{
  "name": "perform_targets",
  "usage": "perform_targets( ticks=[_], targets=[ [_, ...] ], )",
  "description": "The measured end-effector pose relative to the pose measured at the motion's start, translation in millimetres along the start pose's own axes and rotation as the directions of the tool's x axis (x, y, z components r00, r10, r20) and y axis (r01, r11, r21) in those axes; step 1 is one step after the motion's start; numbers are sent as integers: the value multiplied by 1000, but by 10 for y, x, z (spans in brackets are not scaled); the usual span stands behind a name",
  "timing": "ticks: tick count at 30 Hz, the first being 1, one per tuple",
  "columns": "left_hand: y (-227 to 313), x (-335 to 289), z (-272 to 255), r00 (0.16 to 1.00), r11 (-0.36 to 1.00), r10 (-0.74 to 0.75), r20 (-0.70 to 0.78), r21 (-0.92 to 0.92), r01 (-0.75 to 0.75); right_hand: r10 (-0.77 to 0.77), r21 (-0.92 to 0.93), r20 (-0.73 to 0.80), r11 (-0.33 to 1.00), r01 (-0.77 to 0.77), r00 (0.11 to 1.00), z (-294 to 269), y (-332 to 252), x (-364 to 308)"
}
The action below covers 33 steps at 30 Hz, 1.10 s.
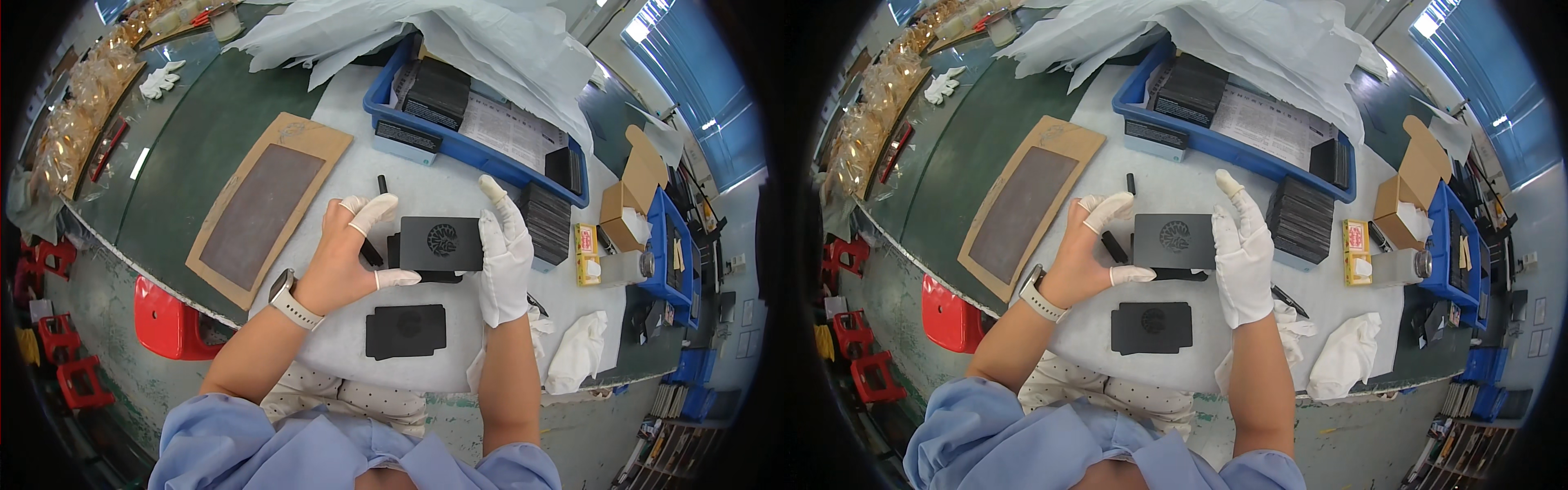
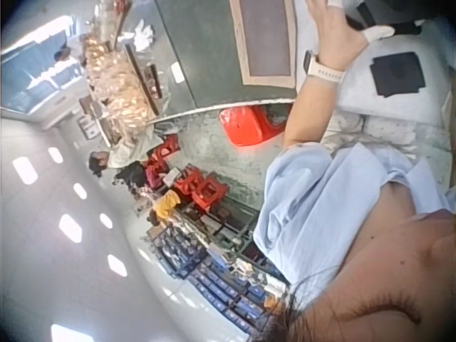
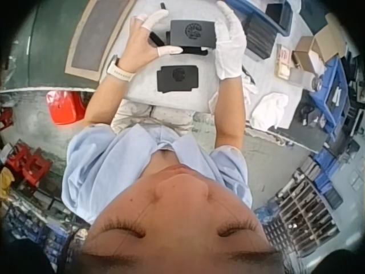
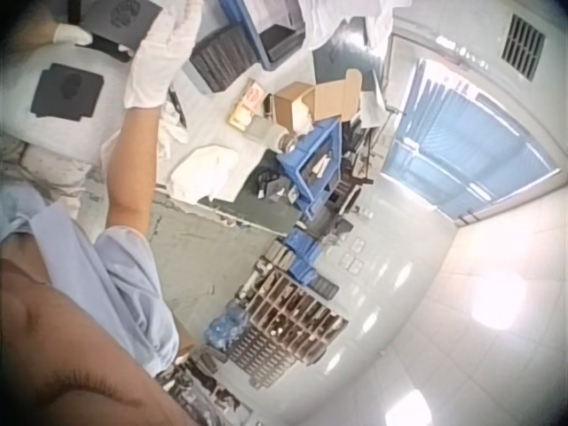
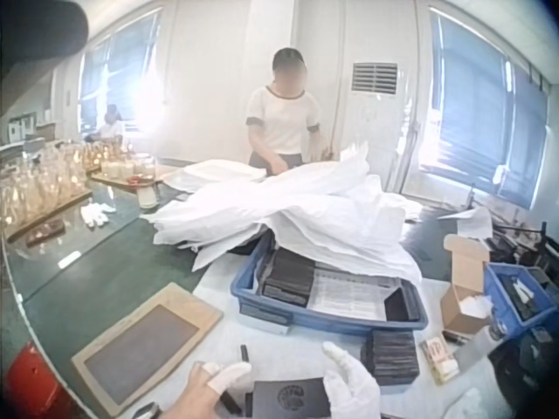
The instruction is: The person sits at a workbench in a factory setting, wearing white gloves. They pick up small black rectangular electronic devices from a blue bin, wipe them with a white cloth, and use a black marker to write on them. The person then places the cleaned and marked devices into a cardboard box.
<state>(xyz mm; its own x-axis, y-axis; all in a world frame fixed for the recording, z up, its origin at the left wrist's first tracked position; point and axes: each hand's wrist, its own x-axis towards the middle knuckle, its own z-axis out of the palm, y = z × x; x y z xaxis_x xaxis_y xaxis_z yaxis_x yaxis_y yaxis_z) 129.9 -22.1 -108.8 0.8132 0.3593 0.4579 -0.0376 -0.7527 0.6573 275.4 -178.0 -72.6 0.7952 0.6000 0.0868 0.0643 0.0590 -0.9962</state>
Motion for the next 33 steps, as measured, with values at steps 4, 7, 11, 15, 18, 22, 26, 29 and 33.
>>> perform_targets(
  ticks=[4, 7, 11, 15, 18, 22, 26, 29, 33],
  targets=[
    [-7, 5, 7, 999, 999, 47, -23, -26, -47, 106, 90, 15, 990, -107, 994, 0, 7, -13],
    [11, 9, -9, 999, 999, 42, 15, -18, -42, 112, 106, 0, 988, -112, 994, -6, 11, -13],
    [-3, 8, -4, 999, 998, 53, -5, -27, -53, 108, 85, 0, 990, -108, 994, -8, 8, -9],
    [11, 14, -9, 998, 998, 55, -9, -25, -55, 82, 93, -18, 992, -80, 996, -3, 8, -1],
    [28, 18, -18, 999, 998, 53, -5, -20, -53, 31, 28, -14, 999, -30, 999, -17, 14, 9],
    [34, 18, -21, 999, 998, 52, -3, -26, -52, 29, 52, -12, 998, -29, 999, -34, 65, 8],
    [21, 7, -22, 998, 997, 67, -16, -38, -67, 8, 15, 32, 1000, -9, 999, 11, -72, -44],
    [66, -3, -36, 999, 998, 44, 0, -52, -44, 30, 39, 66, 999, -33, 997, -8, -62, -57],
    [125, -98, -123, 1000, 1000, 15, 20, 11, -15, 44, 27, 71, 999, -46, 997, 65, -75, -58]
  ],
)
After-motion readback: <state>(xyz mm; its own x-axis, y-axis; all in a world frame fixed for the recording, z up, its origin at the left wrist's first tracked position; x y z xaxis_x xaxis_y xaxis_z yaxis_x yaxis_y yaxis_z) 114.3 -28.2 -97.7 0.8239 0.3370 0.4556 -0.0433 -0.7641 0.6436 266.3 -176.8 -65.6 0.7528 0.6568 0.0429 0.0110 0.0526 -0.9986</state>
